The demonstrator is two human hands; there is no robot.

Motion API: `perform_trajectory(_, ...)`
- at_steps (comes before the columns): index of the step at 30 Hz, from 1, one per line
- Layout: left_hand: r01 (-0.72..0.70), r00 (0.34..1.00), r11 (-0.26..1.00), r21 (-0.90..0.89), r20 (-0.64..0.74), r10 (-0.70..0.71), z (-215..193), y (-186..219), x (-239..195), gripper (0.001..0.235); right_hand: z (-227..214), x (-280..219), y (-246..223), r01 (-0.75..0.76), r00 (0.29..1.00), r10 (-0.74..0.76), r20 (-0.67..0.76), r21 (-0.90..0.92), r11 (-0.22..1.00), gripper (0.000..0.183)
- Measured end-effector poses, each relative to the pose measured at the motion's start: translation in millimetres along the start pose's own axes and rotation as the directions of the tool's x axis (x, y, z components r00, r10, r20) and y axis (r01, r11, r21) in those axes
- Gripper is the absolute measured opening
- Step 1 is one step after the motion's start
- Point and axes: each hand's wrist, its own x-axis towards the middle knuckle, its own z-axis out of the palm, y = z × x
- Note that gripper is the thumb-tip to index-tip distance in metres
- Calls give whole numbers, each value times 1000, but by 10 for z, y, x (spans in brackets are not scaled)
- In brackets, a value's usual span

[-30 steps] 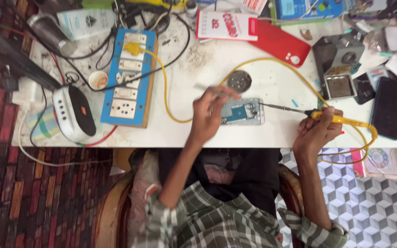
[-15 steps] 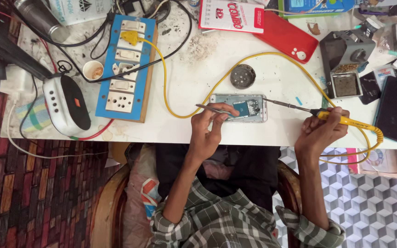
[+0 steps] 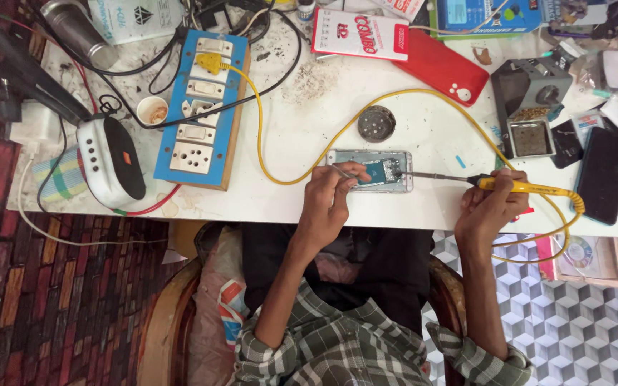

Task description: The person uses a soldering iron and a small brush to apply flux and solder components on a circuit board. They repeatedly dip the brush into a container and apply it to the board while holding the soldering iron steady.

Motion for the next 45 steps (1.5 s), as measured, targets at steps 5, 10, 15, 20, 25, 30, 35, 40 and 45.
perform_trajectory(5, -5, 1000, 1000, 30, -12, 5, 56, 13, 40, 18, -49, 27, 60, 25, 1000, -25, 14, -15, 1000, 21)
perform_trajectory(10, 162, 965, 881, -444, -113, -235, 104, -16, 125, 22, -71, 32, 92, 21, 999, -20, 45, -19, 1000, 23)
perform_trajectory(15, 133, 954, 798, -588, -142, -263, 125, -125, 229, 29, -28, 8, 68, 25, 998, -21, 59, -77, 997, 20)
perform_trajectory(20, 141, 967, 794, -592, -89, -238, 108, -176, 240, 25, 20, 6, 38, 56, 991, -46, 126, -84, 995, 21)
perform_trajectory(25, 157, 984, 857, -491, 1, -179, 108, -125, 228, 21, 60, -6, -6, 41, 988, -20, 155, -135, 990, 27)
perform_trajectory(30, 189, 971, 878, -440, -47, -233, 169, -106, 259, 21, 54, -30, -30, 31, 996, -26, 86, -62, 998, 29)
perform_trajectory(35, 176, 979, 845, -505, 2, -203, 240, -108, 270, 21, 30, -8, -3, 39, 994, -31, 103, -73, 997, 23)
perform_trajectory(40, 179, 981, 919, -352, 134, -140, 213, -141, 281, 25, -6, -9, 28, 43, 994, -38, 106, -51, 998, 24)
perform_trajectory(45, 126, 992, 892, -433, 81, -101, 241, -179, 350, 23, -16, 0, 45, 48, 991, -41, 128, -51, 998, 20)
